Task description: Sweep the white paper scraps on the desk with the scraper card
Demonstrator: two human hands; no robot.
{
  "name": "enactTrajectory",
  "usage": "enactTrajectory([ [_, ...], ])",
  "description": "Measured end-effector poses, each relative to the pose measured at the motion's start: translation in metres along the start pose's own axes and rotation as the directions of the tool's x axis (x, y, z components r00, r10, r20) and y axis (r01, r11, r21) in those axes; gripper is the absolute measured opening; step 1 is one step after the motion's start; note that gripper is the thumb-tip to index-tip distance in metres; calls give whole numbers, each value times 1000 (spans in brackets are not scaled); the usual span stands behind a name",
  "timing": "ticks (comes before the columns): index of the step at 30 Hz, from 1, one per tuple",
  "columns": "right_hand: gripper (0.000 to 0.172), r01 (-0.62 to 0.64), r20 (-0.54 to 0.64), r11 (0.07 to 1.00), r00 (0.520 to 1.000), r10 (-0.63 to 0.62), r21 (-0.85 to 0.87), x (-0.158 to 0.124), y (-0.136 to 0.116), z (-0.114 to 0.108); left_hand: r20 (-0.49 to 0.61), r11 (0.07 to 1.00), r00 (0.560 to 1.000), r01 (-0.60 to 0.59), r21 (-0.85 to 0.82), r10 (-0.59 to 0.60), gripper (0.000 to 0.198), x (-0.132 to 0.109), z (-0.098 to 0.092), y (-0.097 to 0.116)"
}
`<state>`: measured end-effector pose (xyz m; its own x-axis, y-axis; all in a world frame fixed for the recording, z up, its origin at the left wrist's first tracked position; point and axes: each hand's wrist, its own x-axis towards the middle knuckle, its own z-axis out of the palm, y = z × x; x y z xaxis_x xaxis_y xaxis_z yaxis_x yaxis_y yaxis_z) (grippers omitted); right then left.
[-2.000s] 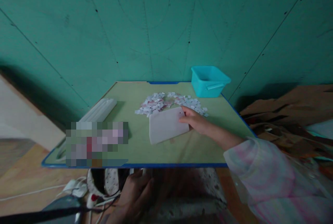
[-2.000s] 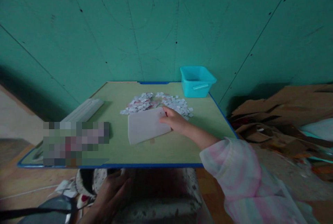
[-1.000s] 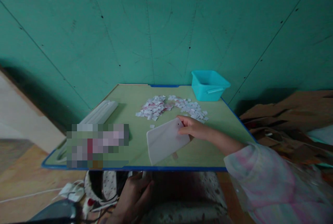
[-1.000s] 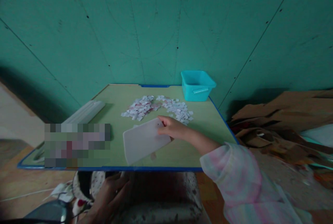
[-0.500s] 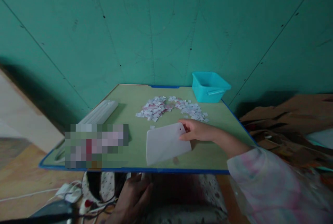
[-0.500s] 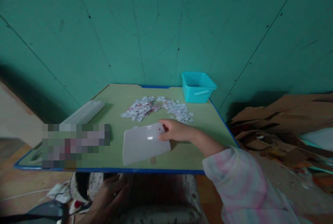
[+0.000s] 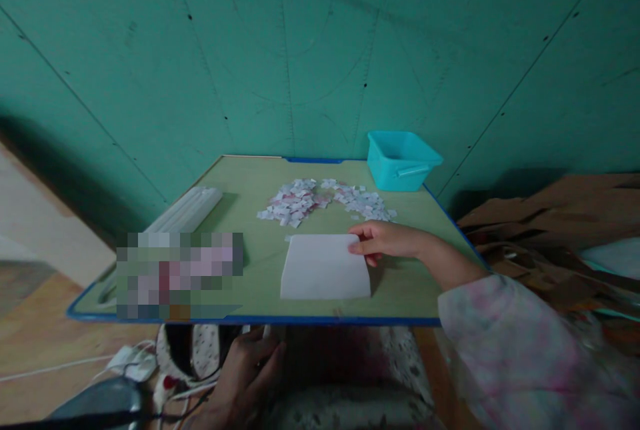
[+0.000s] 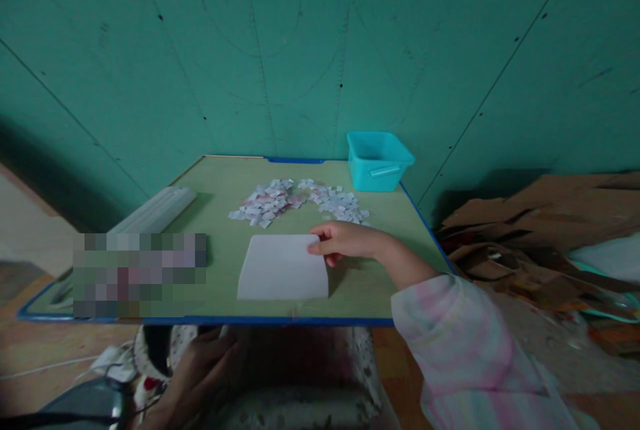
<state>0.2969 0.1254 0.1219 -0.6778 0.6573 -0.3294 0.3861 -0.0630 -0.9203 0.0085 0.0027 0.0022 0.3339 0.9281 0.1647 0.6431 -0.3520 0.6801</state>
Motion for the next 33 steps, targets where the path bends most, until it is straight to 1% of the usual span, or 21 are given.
enactTrajectory([
  [4, 25, -4, -17, 1000, 1000, 3, -28, 1, 1, -3, 114, 999, 993, 20, 39, -24, 40, 3, -12, 5],
  [8, 23, -17, 28, 1000, 999, 17, -25, 1, 3, -3, 176, 998, 983, 57, 11, -58, 32, 4, -18, 6],
  [11, 23, -44, 76, 998, 996, 47, -38, 0, 2, -2, 233, 999, 972, 17, 33, -24, 31, 3, -19, 4],
  [13, 23, -64, 93, 997, 993, 68, -45, -1, 2, -2, 250, 1000, 968, -5, 30, -3, 33, 3, -19, 4],
  [16, 23, -80, 109, 996, 990, 85, -43, -2, 1, -2, 199, 1000, 980, 12, 0, -12, 35, 3, -19, 7],
  [20, 23, -81, 137, 996, 987, 84, -28, -3, 2, -1, 136, 999, 990, -29, 22, 25, 35, 5, -18, 16],
  [23, 25, -76, 159, 997, 984, 80, -27, -3, 2, 0, 80, 1000, 997, 11, -17, -10, 35, 7, -17, 22],
  [26, 25, -77, 178, 997, 981, 78, -13, -3, 1, 1, 79, 998, 996, 52, -34, -49, 38, 7, -14, 24],
  [29, 24, -83, 192, 997, 978, 81, 0, -4, -2, 5, 49, 998, 998, 44, -33, -42, 43, 7, -9, 21],
  [31, 23, -88, 207, 996, 975, 85, 2, -5, -5, 9, 29, 998, 998, 50, -33, -49, 39, 6, -6, 19],
  [33, 23, -91, 229, 996, 969, 88, 4, -5, -8, 12, 45, 999, 998, 43, -30, -42, 37, 6, -6, 17],
])
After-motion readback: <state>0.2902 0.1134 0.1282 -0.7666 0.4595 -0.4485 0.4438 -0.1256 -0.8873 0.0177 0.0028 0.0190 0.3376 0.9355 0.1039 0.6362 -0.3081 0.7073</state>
